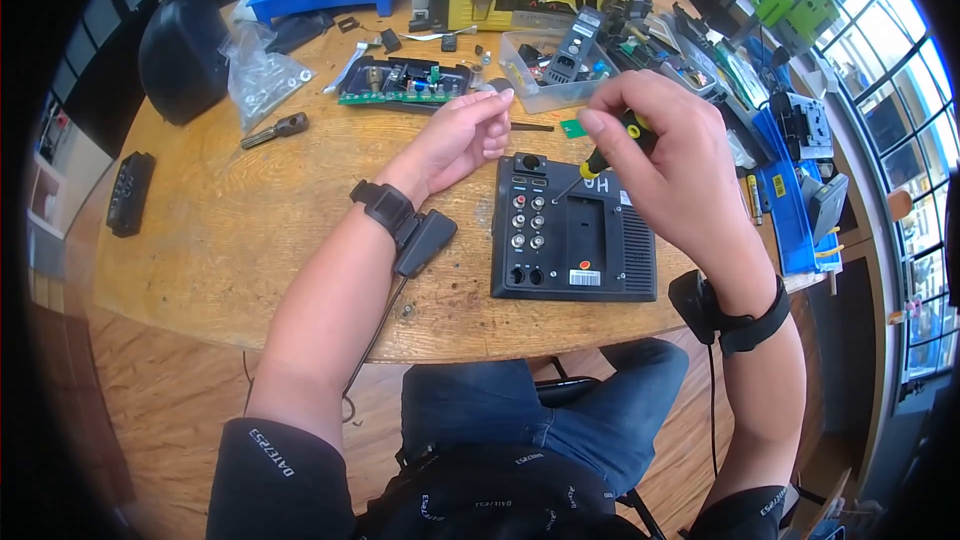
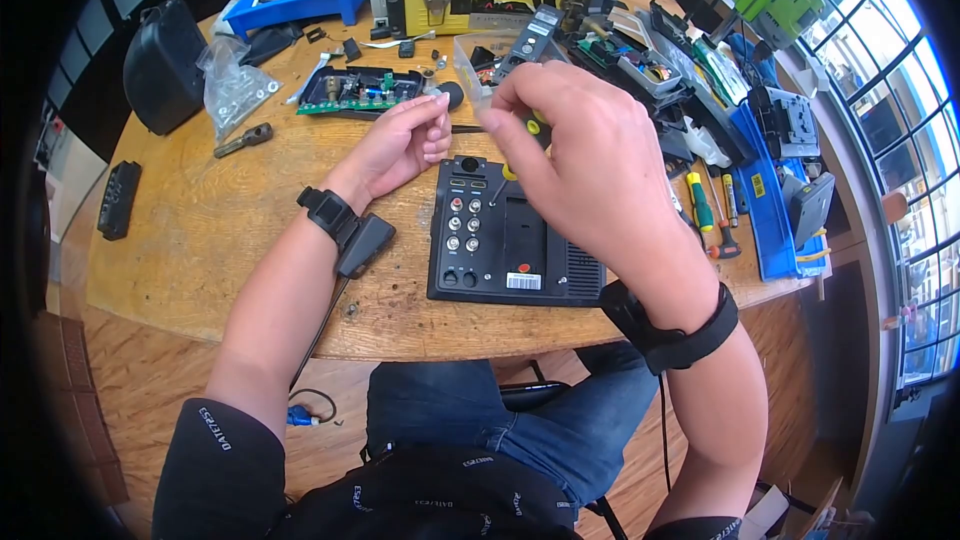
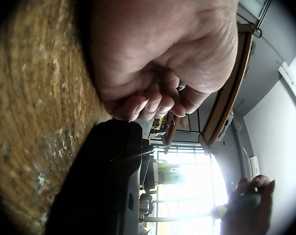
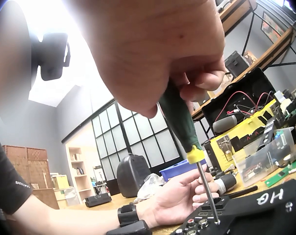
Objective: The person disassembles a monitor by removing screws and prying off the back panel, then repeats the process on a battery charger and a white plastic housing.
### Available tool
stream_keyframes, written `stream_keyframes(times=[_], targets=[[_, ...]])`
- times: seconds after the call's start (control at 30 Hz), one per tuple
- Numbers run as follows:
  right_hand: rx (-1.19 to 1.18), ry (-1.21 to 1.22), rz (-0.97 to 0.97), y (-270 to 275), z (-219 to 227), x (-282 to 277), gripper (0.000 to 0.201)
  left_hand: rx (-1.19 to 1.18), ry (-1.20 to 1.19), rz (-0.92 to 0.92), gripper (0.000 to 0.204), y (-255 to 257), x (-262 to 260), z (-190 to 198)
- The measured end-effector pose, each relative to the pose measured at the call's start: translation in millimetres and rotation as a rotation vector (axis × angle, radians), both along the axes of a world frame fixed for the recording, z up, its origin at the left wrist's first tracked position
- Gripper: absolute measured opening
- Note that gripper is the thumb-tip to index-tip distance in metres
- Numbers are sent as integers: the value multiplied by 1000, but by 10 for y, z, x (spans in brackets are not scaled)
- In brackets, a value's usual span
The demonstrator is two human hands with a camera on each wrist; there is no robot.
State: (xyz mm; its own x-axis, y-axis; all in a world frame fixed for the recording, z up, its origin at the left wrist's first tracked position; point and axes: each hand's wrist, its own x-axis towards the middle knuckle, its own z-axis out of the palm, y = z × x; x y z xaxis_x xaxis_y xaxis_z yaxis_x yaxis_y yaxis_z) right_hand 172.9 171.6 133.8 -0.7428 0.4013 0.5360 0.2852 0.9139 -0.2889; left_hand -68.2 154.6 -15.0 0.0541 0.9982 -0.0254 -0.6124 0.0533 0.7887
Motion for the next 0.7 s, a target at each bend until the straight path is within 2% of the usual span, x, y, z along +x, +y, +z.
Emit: stream_keyframes(times=[0.13,0.27,0.37,0.43,0.57,0.63,0.7], targets=[[-31,119,-26,-12,-39,-15,17,-4,3,2,29,-3,-1,8],[-60,119,-49,-49,-8,7,17,-16,-4,9,28,-14,17,33],[-133,38,-86,-83,32,17,16,-25,-1,20,28,-19,15,37],[-292,-31,-119,-69,45,30,16,2,-17,-2,28,-14,6,22],[-245,53,-111,-96,29,8,17,-2,-12,-4,29,-11,12,22],[-103,96,-41,-55,-21,19,17,-13,1,8,30,-22,17,39],[-99,64,-39,-56,7,43,17,-15,-2,8,30,-17,16,34]])
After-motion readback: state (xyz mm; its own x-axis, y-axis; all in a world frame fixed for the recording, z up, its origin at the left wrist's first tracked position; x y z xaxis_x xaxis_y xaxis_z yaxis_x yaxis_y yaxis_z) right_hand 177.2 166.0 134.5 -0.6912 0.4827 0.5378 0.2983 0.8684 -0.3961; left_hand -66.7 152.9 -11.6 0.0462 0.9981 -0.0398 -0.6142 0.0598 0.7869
